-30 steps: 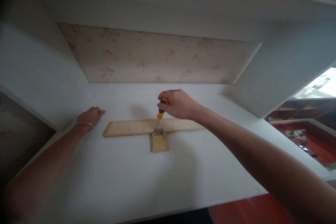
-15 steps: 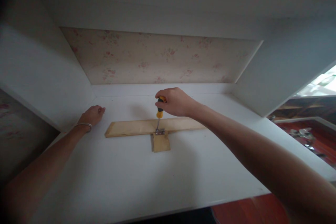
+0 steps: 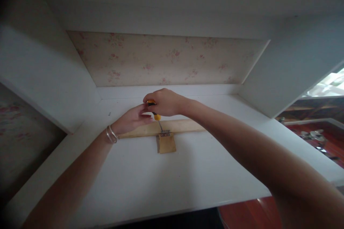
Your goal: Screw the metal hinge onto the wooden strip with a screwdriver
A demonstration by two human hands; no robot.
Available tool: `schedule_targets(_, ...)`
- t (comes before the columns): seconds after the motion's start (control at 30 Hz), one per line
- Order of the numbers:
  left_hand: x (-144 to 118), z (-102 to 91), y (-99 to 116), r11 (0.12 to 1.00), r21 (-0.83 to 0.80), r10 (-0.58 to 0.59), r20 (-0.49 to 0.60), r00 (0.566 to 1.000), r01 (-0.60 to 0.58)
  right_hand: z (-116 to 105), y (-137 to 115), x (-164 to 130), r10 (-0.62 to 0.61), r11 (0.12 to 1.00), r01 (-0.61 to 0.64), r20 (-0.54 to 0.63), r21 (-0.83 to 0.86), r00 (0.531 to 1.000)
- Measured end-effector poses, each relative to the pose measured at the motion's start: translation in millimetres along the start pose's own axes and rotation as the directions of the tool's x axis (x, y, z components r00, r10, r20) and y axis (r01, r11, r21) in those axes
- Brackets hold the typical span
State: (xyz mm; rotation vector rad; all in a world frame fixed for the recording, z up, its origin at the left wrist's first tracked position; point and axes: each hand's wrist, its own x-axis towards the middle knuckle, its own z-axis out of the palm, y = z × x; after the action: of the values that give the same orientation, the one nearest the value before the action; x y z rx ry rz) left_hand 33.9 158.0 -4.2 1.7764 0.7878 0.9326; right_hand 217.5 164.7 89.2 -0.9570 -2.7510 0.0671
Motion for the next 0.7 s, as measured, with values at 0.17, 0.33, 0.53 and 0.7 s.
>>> schedule_targets(0.17, 28, 29.5, -5, 0.986, -0.165, 0.011, -0.12, 0.993, -0.03, 3, 6, -7, 0.07, 0.997, -0.062, -0.183, 0.052, 0.981)
schedule_targets(0.33, 38, 36.7, -12, 0.985, -0.141, 0.068, -0.215, 0.974, -0.1, 34, 41, -46, 0.388, 0.852, -0.217, -0.297, 0.477, 0.872)
schedule_targets(0.53, 45, 32.2, -17, 0.991, -0.073, 0.097, -0.199, 0.975, -0.114, 128, 108, -110, 0.693, 0.7, -0.642, -0.515, 0.312, 0.505)
schedule_targets(0.7, 46, 31.5, -17, 0.988, -0.053, 0.128, -0.234, 0.964, -0.144, 181, 117, -137, 0.658, 0.703, -0.687, -0.533, 0.181, 0.533)
